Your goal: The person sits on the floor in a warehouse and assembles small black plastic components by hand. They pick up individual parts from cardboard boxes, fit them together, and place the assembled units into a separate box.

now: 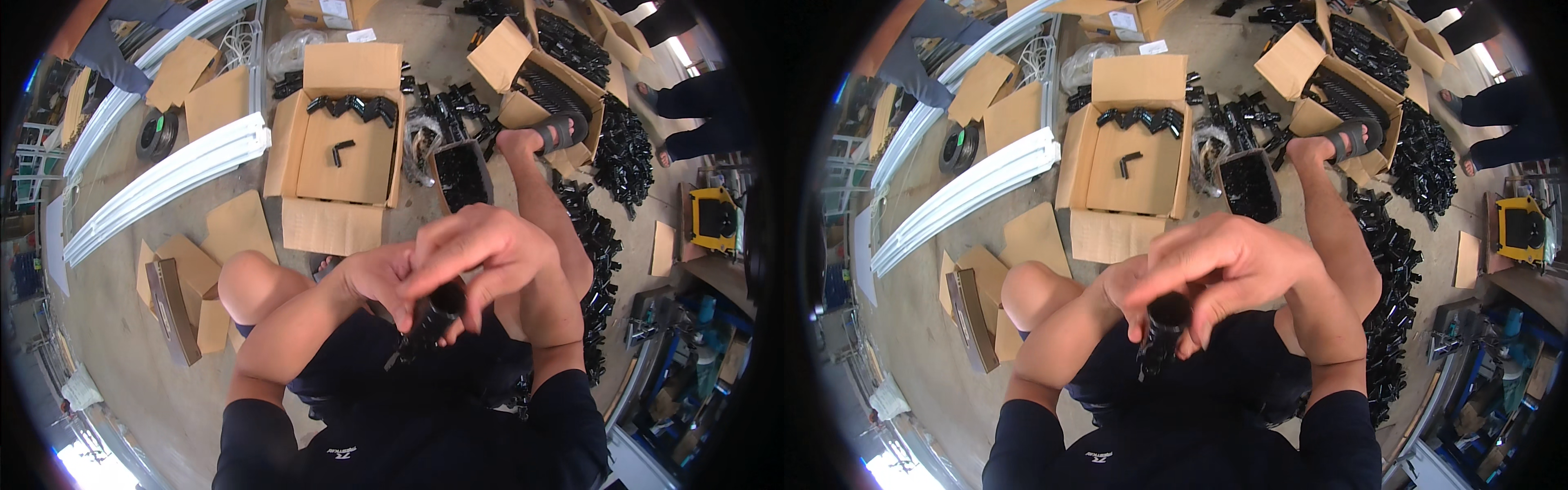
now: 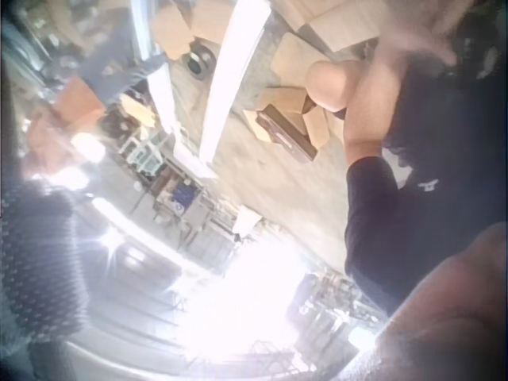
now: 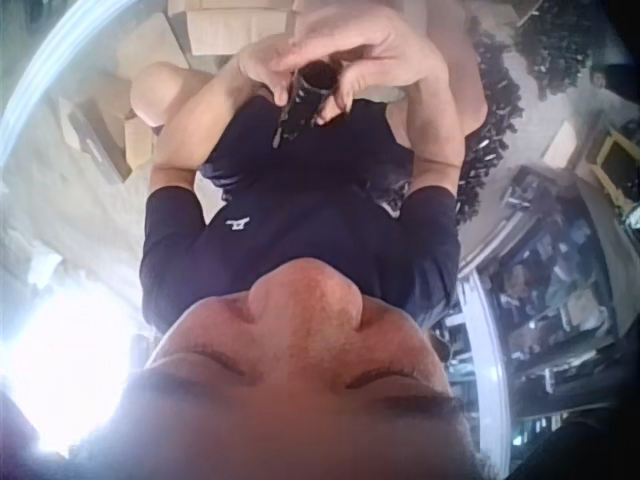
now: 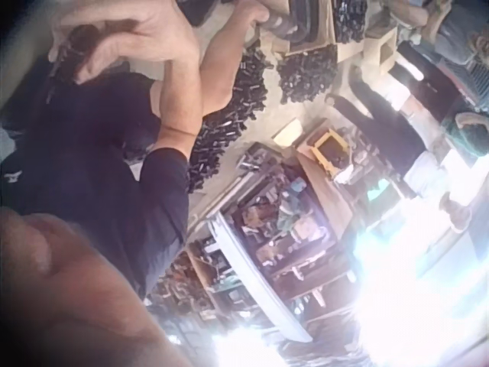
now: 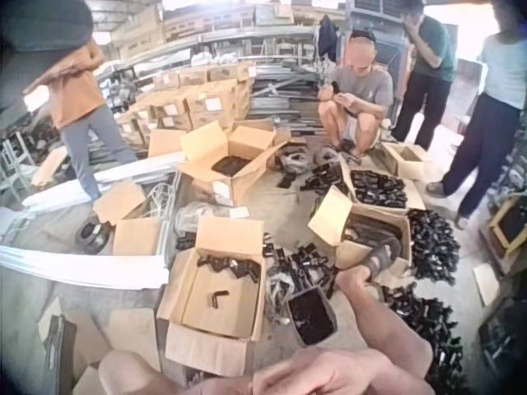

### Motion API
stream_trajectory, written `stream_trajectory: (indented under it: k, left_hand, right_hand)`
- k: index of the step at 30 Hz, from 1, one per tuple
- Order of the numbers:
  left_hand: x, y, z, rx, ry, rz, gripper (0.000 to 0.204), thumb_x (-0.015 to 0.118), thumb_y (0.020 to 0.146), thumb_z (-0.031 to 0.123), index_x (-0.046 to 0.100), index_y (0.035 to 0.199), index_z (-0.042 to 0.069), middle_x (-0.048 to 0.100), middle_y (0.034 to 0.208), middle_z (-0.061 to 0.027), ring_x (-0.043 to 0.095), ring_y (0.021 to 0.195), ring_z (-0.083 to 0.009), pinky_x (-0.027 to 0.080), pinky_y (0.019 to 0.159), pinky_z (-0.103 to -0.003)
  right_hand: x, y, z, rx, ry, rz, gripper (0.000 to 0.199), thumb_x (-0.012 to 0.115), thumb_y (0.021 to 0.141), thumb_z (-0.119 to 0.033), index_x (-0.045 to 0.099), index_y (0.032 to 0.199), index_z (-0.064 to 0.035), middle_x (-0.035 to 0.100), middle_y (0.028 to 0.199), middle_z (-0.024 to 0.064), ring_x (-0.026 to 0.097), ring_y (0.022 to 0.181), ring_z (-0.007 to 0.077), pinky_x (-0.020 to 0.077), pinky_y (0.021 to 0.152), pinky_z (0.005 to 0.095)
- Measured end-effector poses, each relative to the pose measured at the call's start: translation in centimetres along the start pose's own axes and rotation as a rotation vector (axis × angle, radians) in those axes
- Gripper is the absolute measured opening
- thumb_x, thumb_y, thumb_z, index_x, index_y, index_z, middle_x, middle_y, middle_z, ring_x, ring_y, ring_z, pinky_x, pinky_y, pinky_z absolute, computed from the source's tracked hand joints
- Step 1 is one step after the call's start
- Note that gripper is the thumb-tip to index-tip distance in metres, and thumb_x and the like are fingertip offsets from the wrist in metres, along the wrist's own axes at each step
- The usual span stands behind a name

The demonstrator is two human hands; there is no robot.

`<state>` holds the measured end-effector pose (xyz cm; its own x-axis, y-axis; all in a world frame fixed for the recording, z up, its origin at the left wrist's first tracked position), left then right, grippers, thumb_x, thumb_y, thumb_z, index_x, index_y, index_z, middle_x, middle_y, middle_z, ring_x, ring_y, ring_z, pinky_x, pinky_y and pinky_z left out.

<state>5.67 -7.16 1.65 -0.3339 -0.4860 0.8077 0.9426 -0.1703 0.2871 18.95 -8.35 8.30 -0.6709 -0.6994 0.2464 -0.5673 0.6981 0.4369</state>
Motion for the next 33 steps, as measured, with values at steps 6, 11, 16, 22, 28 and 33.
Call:
stream_trajectory:
  k: [6,11,16,22,28,33]
  left_hand:
    - [0.3,1.0,-1.9,-0.019,0.142,-0.095,0.052,0.090,0.078,0.017,0.070,0.121,-0.004,0.073,0.114,-0.0170,0.071,0.106,-0.0256,0.055,0.095,-0.036]
    - [-2.2,0.3,1.5,0.052,0.258,0.361,0.051,0.084,0.088,0.030,0.070,0.124,-0.003,0.068,0.127,-0.0150,0.067,0.114,-0.0238,0.054,0.098,-0.038]
    - [-2.1,0.1,5.6,0.346,0.860,0.676,0.050,0.084,0.087,0.017,0.067,0.131,0.001,0.063,0.137,-0.0100,0.063,0.119,-0.0198,0.053,0.101,-0.038]
    - [-2.0,0.4,4.0,0.333,1.130,0.907,0.045,0.079,0.092,0.010,0.065,0.132,-0.005,0.075,0.111,-0.0089,0.068,0.098,-0.0126,0.055,0.086,-0.027]
    - [-3.3,0.3,3.1,0.329,0.826,0.947,0.041,0.073,0.098,0.010,0.063,0.134,-0.006,0.073,0.112,-0.0071,0.065,0.099,-0.0081,0.054,0.087,-0.025]
    - [-3.7,0.2,2.9,0.378,0.763,0.981,0.038,0.070,0.099,0.005,0.063,0.134,-0.008,0.071,0.114,-0.0057,0.062,0.103,-0.0087,0.051,0.092,-0.025]
  right_hand:
    - [1.9,0.0,-1.7,-0.128,-0.244,-0.103,0.048,0.081,0.088,-0.039,0.075,0.111,0.0022,0.069,0.089,0.0072,0.063,0.060,0.0210,0.0455,0.050,0.0296]
    - [0.2,-1.4,-3.8,-0.028,-0.638,0.165,0.056,0.077,0.085,-0.051,0.073,0.103,0.0011,0.067,0.088,0.0065,0.061,0.062,0.0198,0.0456,0.055,0.0305]
    - [-1.6,-3.2,-5.2,0.227,-1.087,0.413,0.048,0.084,0.082,-0.034,0.068,0.115,-0.0035,0.066,0.090,0.0079,0.060,0.068,0.0198,0.0471,0.060,0.0305]
    - [-2.6,-3.1,-3.6,0.193,-1.101,0.639,0.048,0.088,0.079,-0.023,0.069,0.118,-0.0040,0.064,0.089,0.0049,0.056,0.068,0.0149,0.0464,0.061,0.0277]
    - [-3.8,-3.7,-1.1,0.262,-0.678,0.830,0.044,0.086,0.084,-0.013,0.068,0.123,0.0005,0.066,0.089,0.0019,0.055,0.075,0.0075,0.0484,0.066,0.0251]
    - [-4.6,-4.6,1.0,0.342,-0.463,0.857,0.033,0.083,0.089,-0.010,0.069,0.116,0.0018,0.065,0.088,0.0006,0.054,0.076,0.0049,0.0469,0.067,0.0227]
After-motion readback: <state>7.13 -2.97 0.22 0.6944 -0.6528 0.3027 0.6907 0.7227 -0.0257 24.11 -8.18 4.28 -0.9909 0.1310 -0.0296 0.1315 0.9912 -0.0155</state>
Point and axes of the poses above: each hand's wrist, its own y-axis towards the middle knuckle, its own x-axis out of the palm, z = x × y, the point moved 4 cm from there along y, towards the middle knuckle
